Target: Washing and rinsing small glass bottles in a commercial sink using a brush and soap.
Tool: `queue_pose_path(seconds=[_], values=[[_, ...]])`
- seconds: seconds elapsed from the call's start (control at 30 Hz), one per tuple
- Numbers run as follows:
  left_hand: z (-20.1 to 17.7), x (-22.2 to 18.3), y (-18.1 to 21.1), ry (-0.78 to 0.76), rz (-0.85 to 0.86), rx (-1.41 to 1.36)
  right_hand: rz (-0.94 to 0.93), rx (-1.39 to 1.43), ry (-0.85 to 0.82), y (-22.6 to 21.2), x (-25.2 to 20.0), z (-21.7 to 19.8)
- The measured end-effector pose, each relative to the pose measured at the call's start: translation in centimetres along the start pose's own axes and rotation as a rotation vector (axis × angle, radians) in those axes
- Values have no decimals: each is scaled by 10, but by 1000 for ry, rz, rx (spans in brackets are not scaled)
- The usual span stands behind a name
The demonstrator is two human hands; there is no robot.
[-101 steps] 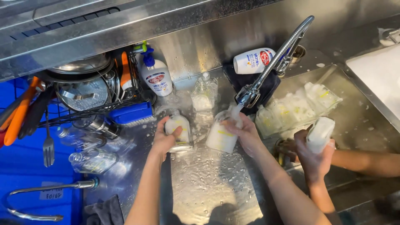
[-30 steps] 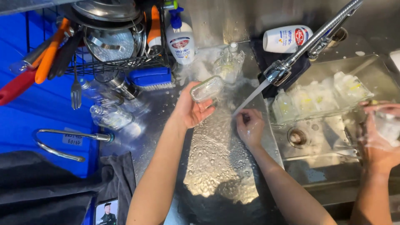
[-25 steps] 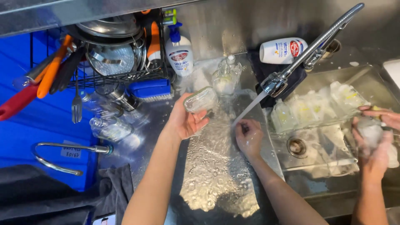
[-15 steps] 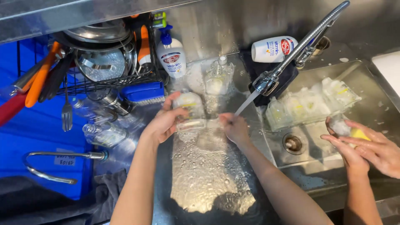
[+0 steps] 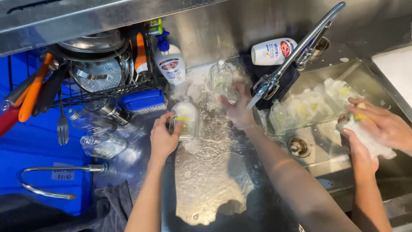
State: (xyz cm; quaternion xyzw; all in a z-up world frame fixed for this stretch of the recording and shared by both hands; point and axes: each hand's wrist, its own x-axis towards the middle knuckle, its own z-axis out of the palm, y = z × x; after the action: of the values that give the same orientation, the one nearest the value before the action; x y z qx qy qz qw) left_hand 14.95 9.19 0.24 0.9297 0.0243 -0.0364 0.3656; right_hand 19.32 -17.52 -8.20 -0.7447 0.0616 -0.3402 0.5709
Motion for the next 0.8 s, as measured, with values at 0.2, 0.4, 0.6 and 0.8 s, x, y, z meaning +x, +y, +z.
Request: queue_pose_path(seconds=[0.2,0.4,0.6,0.8], values=[[9,-14,14,67,41,-51,246,74,-161,-34,-51,-75],[35,-49,27,593,478,140,447,3,-113,-51,-54,-94],[76,-93,28,382,626,-41,466,165,-170,-58,-44,-94],[86,-109,33,-300,285,172,496,406,-285,-50,-42,-91]])
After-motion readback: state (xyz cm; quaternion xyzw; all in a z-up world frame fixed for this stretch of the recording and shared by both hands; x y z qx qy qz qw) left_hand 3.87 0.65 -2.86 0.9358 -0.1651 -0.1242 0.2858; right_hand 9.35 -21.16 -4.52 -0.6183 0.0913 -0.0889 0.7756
